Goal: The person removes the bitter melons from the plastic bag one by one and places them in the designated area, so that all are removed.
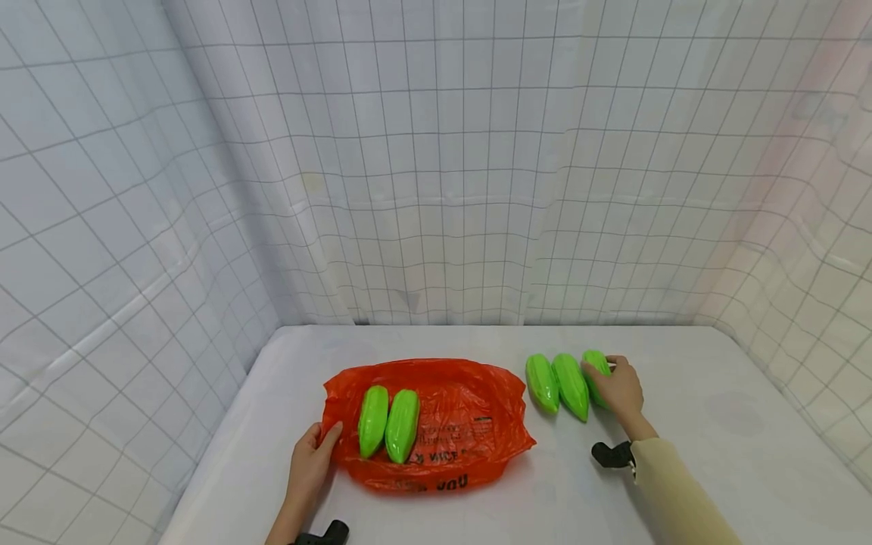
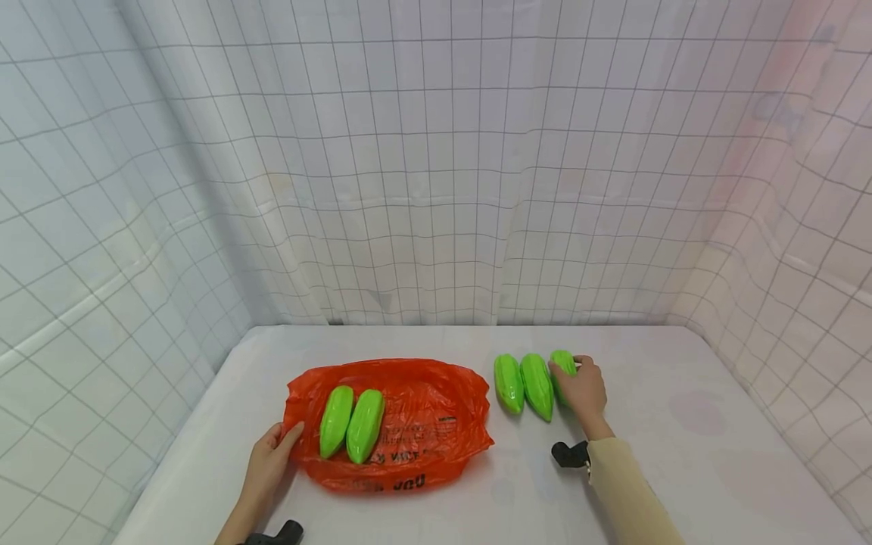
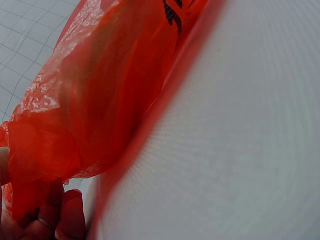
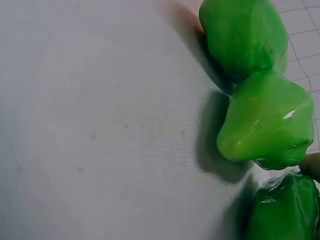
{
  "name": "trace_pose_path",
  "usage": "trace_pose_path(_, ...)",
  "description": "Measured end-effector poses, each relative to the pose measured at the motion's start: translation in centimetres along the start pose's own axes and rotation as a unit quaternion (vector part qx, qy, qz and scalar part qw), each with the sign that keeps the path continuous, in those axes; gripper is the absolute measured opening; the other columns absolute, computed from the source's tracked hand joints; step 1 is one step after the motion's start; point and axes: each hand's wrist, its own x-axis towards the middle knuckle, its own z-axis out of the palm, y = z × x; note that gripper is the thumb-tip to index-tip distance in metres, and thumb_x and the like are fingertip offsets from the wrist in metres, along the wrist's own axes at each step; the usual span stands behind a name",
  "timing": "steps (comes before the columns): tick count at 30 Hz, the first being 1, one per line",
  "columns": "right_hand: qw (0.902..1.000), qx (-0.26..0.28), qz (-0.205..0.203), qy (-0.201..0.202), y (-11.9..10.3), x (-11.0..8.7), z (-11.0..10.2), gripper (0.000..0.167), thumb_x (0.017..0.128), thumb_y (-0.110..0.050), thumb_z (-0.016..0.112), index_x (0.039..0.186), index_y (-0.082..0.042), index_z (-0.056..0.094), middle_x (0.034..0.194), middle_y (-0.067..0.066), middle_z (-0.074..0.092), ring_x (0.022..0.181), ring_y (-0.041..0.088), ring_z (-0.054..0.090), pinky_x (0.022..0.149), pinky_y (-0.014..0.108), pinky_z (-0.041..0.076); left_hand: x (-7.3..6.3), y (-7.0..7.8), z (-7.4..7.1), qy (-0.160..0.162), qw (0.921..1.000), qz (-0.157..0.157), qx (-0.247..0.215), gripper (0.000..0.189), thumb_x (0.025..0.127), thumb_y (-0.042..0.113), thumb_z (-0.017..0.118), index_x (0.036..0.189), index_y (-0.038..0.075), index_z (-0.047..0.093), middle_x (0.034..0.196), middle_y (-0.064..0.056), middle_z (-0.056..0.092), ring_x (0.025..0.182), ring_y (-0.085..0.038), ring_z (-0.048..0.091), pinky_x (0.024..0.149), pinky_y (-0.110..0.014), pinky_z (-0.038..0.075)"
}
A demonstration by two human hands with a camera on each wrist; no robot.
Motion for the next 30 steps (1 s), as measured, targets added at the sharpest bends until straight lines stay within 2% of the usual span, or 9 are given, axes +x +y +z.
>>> trace_pose_path(13,0.9993,-0.019,0.000,-0.033,-0.13,0.04,-0.26,0.080,0.091,-0.051,0.052,0.132,0.016,0.035,0.121,0.039,0.046,0.108,0.049,0.049,0.085,0.054,0.041,0.01,-0.01,-0.01,0.001,1.0000,-0.007,-0.004,0.037,0.096,0.035,0.055,0.101,-0.003,0.055,0.071,-0.003,0.048,0.068,-0.015,0.044,0.058,-0.022,0.037)
trace_pose_path(19,0.9995,-0.007,-0.002,-0.031,-0.13,0.14,-0.18,0.081,0.091,-0.051,0.052,0.134,0.015,0.034,0.122,0.038,0.046,0.109,0.048,0.049,0.086,0.054,0.041,0.18,-0.01,-0.08,0.002,1.0000,0.008,-0.003,0.037,0.096,0.034,0.055,0.100,-0.003,0.055,0.071,-0.003,0.048,0.069,-0.015,0.044,0.059,-0.022,0.037)
trace_pose_path(30,0.9992,0.024,0.009,-0.032,0.13,0.02,-0.14,0.088,0.090,-0.055,0.053,0.138,0.015,0.028,0.125,0.039,0.044,0.113,0.049,0.046,0.090,0.055,0.038,-0.05,0.08,-0.05,-0.002,1.0000,0.000,-0.002,0.039,0.097,0.035,0.054,0.106,-0.004,0.055,0.079,-0.006,0.055,0.073,-0.016,0.046,0.061,-0.022,0.039)
